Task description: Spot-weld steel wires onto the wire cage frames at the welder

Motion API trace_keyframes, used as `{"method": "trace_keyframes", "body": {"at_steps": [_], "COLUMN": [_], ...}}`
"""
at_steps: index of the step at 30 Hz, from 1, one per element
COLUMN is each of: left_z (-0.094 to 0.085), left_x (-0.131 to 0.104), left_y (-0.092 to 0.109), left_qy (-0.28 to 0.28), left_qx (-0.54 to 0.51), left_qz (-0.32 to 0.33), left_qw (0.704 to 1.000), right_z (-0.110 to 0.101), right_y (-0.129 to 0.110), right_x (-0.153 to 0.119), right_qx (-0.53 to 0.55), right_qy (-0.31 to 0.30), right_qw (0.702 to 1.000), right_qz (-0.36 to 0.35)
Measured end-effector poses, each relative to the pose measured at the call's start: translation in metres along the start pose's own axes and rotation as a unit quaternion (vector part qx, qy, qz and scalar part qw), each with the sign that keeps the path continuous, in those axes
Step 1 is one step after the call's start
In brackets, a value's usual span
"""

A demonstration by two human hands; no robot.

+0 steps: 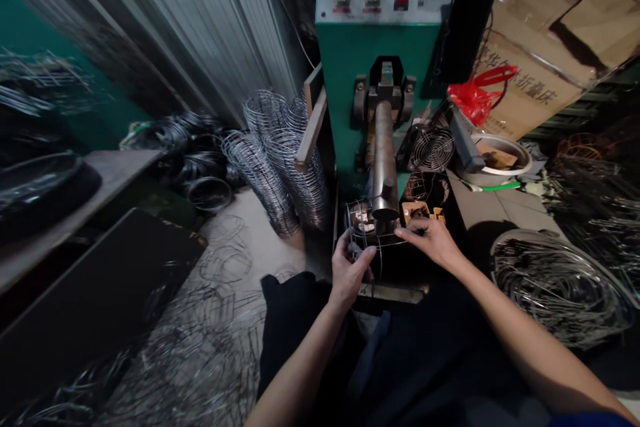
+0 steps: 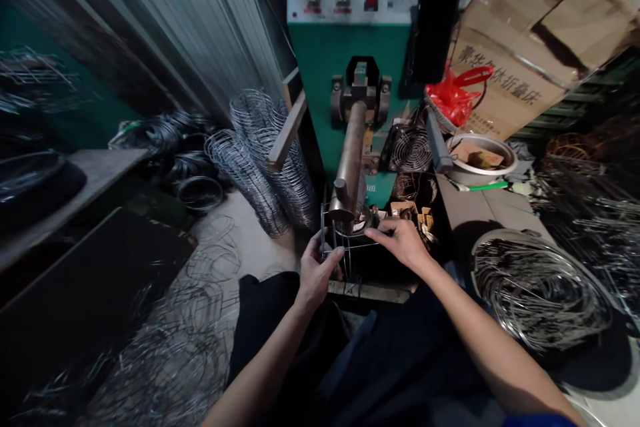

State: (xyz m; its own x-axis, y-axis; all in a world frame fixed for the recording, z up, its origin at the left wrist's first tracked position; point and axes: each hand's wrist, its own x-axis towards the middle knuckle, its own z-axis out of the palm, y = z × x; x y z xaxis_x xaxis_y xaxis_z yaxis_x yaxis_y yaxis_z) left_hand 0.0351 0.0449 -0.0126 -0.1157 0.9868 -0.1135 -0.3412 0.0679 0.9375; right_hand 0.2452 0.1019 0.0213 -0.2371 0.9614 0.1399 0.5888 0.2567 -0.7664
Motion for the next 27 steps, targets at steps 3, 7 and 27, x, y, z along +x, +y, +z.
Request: {"method": "trace_keyframes", "body": {"at_steps": [3, 7, 27], "left_z": [0.0, 0.0, -0.005], "left_x": [0.003, 0.006, 0.012], "left_y": [-0.001, -0.001, 0.007], "left_qy": [0.0, 0.0, 0.015], "left_qx": [-0.002, -0.005, 0.099], "left_qz": [0.0, 0.003, -0.023], "left_qw": [1.0, 1.0, 0.995], "right_z": [-0.001, -0.003, -0.02], "right_y": [0.001, -0.001, 0.032], "right_x": [0.002, 0.003, -0.02], "right_qx": [-0.007, -0.012, -0.037], "right_qy": [-0.005, -0.009, 0.085], "right_qw": [1.0, 1.0, 0.996], "right_qz": [-0.002, 0.006, -0.002]}}
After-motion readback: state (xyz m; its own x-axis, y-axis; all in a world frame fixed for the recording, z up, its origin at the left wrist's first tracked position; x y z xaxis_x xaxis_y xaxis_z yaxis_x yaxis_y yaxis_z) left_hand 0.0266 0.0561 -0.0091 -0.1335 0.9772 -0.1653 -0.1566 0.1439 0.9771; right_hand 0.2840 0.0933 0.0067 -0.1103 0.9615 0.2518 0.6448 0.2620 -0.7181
